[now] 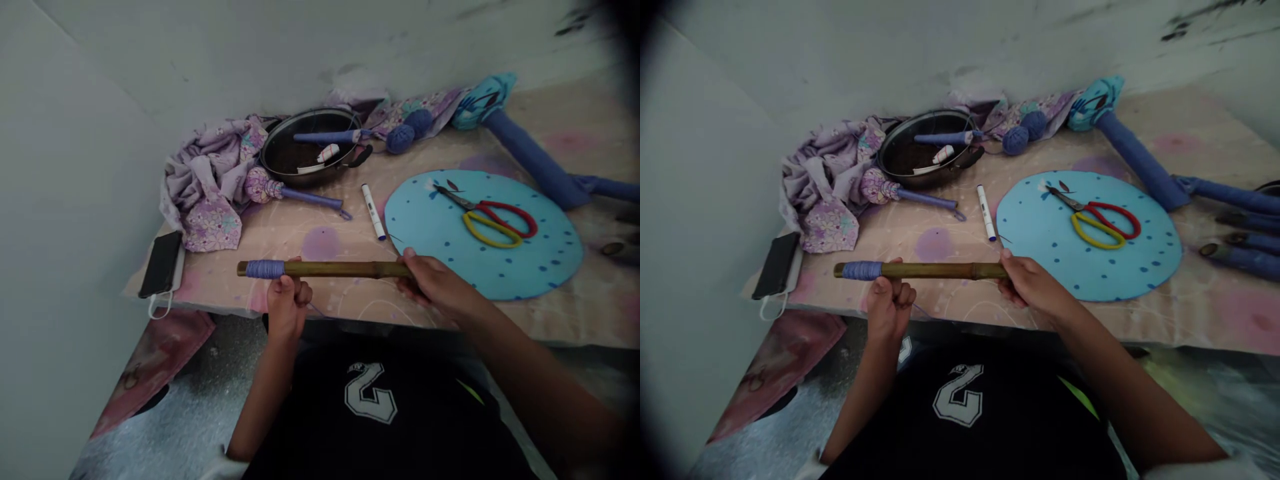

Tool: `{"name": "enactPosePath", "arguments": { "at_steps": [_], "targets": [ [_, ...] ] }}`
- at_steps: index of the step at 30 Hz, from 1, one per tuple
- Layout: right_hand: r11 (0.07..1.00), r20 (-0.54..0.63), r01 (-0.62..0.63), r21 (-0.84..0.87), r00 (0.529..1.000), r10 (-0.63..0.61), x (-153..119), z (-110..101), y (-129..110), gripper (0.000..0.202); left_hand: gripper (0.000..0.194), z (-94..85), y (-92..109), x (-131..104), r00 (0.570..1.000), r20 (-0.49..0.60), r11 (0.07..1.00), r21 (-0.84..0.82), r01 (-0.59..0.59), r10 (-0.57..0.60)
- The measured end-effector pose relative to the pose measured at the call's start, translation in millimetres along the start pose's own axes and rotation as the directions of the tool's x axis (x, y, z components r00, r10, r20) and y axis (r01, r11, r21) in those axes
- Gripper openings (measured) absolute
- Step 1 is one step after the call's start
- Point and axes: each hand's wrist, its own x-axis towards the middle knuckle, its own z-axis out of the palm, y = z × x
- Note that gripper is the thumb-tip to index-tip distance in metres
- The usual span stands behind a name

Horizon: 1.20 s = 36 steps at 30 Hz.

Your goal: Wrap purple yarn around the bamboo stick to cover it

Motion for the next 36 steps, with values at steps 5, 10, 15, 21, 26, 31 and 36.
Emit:
{"name": "enactPosePath", "arguments": {
  "at_steps": [5, 10, 15, 21, 26, 31, 36],
  "targets": [
    [0.975, 0.018, 0.193, 0.106, 0.98, -0.196, -0.3, 5.8, 6.2, 0.046, 0.029, -2.7, -5.3, -0.7, 0.998, -0.059, 1.0, -0.004, -0.017, 0.016],
    [0.999, -0.027, 0.03, -0.012, 0.999, -0.031, 2.8, 6.4, 9.3, 0.047, 0.033, -4.4, -10.0, 1.1, 0.999, -0.031, 0.998, -0.041, 0.04, -0.041],
    [0.989, -0.005, 0.105, -0.101, 0.994, -0.107, 11.9, -5.6, 10.2, 0.036, 0.032, 8.0, -12.7, 13.0, 0.998, -0.047, 0.999, -0.029, 0.044, -0.045],
    [0.938, -0.074, 0.346, -0.017, 0.935, -0.346, 40.7, -38.6, -0.5, 0.036, 0.04, 37.4, -4.3, 54.9, 0.993, 0.111, 0.999, 0.037, 0.023, -0.027],
    [0.975, -0.174, 0.22, 0.019, 0.961, -0.214, 53.0, -53.5, -7.1, 0.037, 0.04, 53.8, -9.2, 95.0, 0.961, 0.249, 0.992, 0.057, 0.113, -0.124],
    [0.987, -0.343, 0.148, -0.056, 0.926, -0.159, 62.8, -54.6, 2.5, 0.04, 0.038, 53.9, -32.2, 111.4, 0.92, 0.299, 0.967, 0.044, 0.253, -0.254],
    [0.915, -0.301, 0.402, -0.033, 0.869, -0.392, 71.0, -56.0, 11.3, 0.043, 0.044, 45.3, -42.2, 116.0, 0.936, 0.238, 0.965, 0.026, 0.263, -0.261]
  ]
}}
